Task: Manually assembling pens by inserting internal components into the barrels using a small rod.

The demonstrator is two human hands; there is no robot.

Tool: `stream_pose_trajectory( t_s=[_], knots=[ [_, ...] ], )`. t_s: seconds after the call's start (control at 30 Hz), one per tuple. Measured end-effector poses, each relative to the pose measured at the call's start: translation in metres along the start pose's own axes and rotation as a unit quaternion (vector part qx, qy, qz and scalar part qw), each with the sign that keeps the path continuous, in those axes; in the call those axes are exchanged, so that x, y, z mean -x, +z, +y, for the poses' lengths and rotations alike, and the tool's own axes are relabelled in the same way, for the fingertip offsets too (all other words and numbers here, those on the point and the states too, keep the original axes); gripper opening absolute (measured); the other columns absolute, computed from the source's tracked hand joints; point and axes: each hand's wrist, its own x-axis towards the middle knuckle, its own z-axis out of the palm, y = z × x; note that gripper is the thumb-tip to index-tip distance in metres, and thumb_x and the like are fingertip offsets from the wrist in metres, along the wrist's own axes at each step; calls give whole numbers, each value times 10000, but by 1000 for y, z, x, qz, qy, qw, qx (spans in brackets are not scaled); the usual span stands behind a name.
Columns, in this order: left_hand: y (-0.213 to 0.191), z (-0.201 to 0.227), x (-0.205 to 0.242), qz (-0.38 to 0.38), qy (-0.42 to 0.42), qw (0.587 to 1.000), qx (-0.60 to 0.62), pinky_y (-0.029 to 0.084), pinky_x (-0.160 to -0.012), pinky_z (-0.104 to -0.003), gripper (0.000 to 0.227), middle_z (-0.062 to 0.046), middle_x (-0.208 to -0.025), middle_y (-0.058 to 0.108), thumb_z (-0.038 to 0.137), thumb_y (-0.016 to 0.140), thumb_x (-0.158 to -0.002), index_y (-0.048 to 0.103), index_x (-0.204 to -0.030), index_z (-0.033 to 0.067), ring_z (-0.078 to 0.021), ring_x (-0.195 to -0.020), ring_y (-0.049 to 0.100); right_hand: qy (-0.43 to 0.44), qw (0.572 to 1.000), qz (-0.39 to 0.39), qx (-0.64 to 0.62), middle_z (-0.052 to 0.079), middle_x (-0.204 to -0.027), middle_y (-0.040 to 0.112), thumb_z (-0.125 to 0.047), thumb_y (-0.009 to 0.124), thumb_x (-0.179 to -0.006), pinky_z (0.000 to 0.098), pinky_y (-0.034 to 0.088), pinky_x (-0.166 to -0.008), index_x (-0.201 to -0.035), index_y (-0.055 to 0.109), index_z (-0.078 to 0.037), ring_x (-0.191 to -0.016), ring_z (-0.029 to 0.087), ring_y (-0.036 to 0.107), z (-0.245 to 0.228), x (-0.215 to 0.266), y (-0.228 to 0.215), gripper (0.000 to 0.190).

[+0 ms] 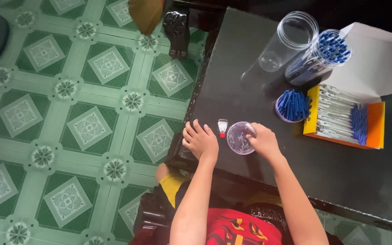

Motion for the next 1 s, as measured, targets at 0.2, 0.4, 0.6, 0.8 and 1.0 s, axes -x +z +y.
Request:
stream_pose_trajectory(
  t_s=[0.2, 0.4, 0.6, 0.8, 1.0],
  knots=[
    [-2, 0, 1, 7, 4, 1000, -3, 370, -999, -477, 417, -84, -1406, 473, 360, 555, -996, 487, -1371, 192, -310, -1319, 443, 40, 994, 5, -104, 37, -980, 753, -333, 712, -834, 493, 566, -888, -1119, 703, -315, -1022, 335, 718, 10, -7, 5, 286],
    [1, 2, 2, 5, -1, 1000, -12, 368, -1008, -473, 412, -66, -1398, 478, 368, 556, -994, 485, -1366, 207, -293, -1312, 445, -51, 995, 7, 84, 46, -1042, 711, -319, 683, -855, 460, 608, -837, -1116, 654, -232, -933, 310, 746, -6, 7, 0, 277],
    [2, 2, 1, 0, 3, 1000, -15, 357, -1013, -483, 414, -68, -1404, 464, 368, 550, -1003, 470, -1376, 205, -297, -1314, 437, -49, 996, -13, 72, 69, -969, 676, -339, 647, -872, 470, 602, -802, -993, 653, -194, -903, 346, 737, -6, -1, 2, 189],
    [-3, 4, 3, -18, 0, 999, -27, 339, -1034, -482, 415, -73, -1413, 451, 375, 514, -1020, 449, -1393, 206, -294, -1332, 420, -1, 994, 10, -110, 173, -864, 722, -301, 675, -874, 521, 563, -827, -977, 673, -181, -923, 414, 719, -2, 6, -19, 159],
    [-14, 6, 3, -58, -14, 998, -18, 330, -1051, -493, 396, -65, -1412, 433, 377, 484, -1050, 437, -1397, 192, -286, -1335, 401, 16, 932, 130, -337, 106, -978, 697, -217, 755, -870, 399, 532, -919, -977, 739, -162, -1012, 292, 677, 4, 29, -18, 121]
  ],
)
